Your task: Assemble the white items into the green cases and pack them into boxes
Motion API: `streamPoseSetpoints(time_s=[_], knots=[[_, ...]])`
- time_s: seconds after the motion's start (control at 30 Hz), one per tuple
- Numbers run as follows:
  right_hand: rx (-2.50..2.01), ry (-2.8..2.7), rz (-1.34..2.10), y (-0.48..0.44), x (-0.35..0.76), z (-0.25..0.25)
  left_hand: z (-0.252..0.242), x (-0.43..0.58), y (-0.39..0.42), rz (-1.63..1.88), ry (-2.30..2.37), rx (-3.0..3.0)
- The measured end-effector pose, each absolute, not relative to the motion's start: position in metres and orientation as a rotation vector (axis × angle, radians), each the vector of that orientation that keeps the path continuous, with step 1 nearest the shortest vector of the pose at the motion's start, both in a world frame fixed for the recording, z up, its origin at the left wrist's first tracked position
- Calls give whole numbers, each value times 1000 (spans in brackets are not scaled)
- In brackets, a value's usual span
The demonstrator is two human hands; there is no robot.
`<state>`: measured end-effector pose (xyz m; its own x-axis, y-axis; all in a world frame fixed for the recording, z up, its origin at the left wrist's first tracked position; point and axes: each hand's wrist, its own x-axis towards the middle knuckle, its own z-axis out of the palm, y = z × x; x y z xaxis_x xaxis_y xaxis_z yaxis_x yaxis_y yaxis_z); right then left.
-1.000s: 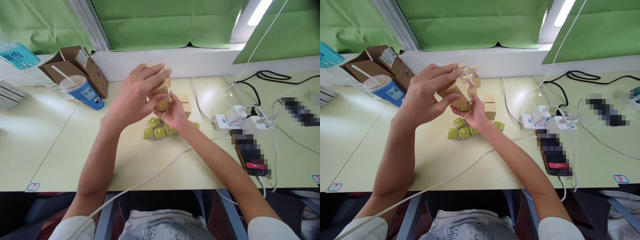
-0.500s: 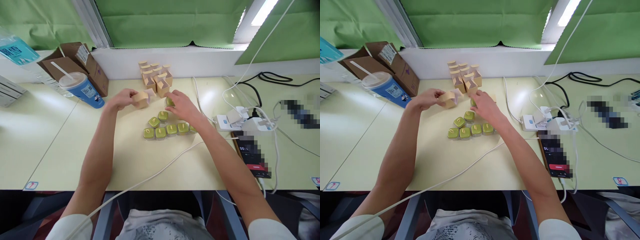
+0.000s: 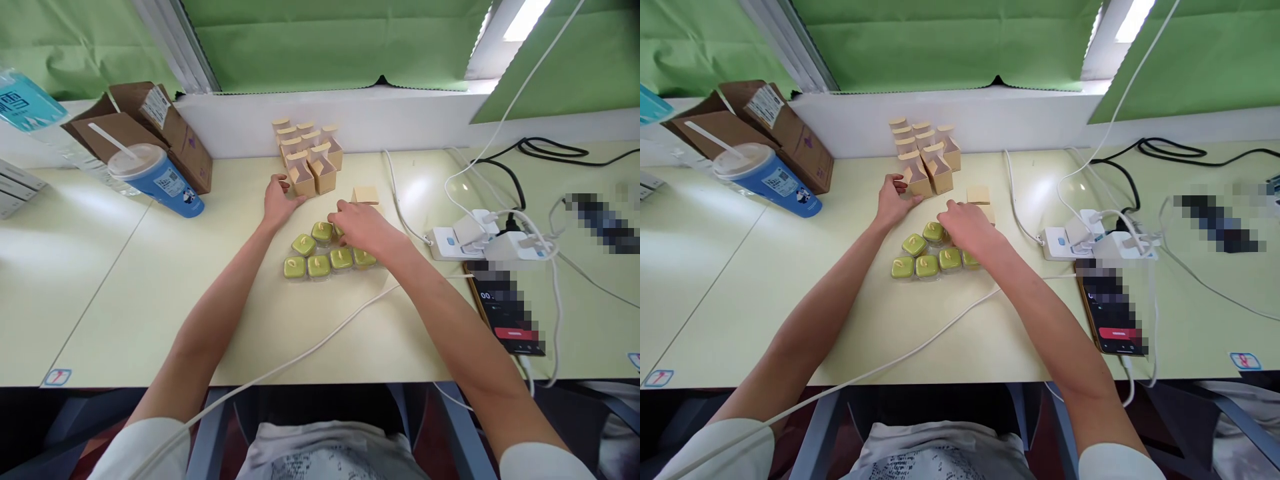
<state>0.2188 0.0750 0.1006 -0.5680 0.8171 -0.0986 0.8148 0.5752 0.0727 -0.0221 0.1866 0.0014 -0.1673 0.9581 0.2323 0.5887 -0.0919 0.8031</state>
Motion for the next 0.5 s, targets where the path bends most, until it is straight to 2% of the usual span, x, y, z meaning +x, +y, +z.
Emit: streamPoseSetpoints(time_s=[0.2,0.37,0.43,0.5], knots=[[1384,2666,35,69,210,105,-1,-21,191,1201,1749,1654],[1439,2761,-261,73,218,117,1,-21,196,1140,1670,1693],[1633,2896,-304,85,231,113,4,-23,197,1098,1628,1685],[1993,2962,-132,101,245,100,11,-28,199,1048,1614,1603]])
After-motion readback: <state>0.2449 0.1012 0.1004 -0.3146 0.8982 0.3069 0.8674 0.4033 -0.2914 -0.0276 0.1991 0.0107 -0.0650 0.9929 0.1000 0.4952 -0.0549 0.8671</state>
